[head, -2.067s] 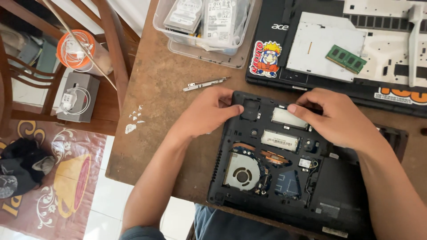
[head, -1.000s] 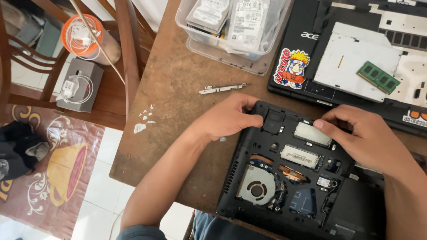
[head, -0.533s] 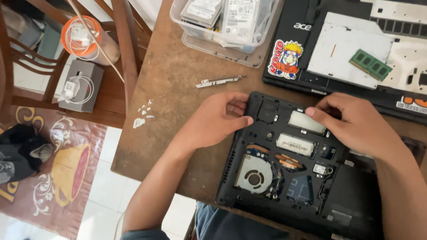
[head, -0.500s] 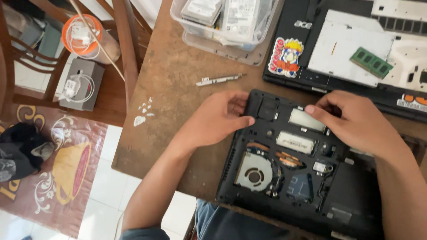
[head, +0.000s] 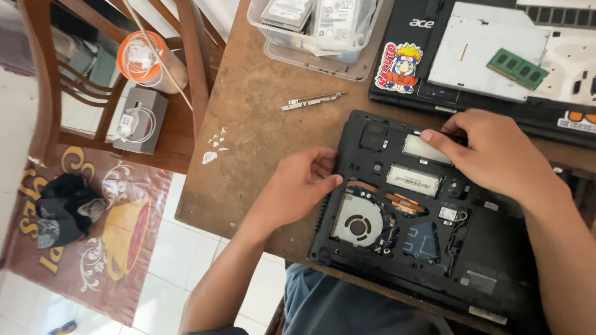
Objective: Disassembling a laptop by prying off the keyboard and disconnecting internal components
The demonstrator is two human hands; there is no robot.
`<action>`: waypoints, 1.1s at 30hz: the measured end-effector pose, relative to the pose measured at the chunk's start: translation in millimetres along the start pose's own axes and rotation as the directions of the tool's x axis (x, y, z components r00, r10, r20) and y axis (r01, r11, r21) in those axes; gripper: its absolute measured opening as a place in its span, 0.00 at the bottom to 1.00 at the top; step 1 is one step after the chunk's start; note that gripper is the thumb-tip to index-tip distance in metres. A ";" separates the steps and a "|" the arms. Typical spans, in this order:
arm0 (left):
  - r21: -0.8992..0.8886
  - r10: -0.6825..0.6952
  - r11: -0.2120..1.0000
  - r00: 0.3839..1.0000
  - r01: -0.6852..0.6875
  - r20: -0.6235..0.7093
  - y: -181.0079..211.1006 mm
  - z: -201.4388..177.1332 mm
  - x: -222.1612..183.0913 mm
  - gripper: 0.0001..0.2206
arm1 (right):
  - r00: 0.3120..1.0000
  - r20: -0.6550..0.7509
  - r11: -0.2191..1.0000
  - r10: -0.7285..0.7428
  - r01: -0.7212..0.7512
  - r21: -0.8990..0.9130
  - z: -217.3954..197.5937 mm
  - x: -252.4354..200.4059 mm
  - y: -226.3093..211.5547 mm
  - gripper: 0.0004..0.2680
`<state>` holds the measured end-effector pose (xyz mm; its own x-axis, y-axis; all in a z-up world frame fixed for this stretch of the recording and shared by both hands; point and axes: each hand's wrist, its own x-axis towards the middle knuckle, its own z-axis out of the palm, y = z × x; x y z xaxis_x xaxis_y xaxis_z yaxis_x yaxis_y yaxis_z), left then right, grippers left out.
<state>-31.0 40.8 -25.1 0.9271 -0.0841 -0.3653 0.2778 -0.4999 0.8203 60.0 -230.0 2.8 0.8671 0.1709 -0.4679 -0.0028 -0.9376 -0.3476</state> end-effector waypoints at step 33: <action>0.133 -0.168 0.978 0.984 0.159 0.063 13.3 -8.2 2.9 0.16 | 0.998 -0.025 0.997 -0.061 0.060 -0.039 13.3 15.2 15.1 0.22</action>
<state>-22.6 41.0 -11.7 0.8493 -0.0530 -0.5253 0.3858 -0.6168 0.6860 66.5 -237.6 -20.4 0.8780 0.2201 -0.4250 0.0690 -0.9369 -0.3428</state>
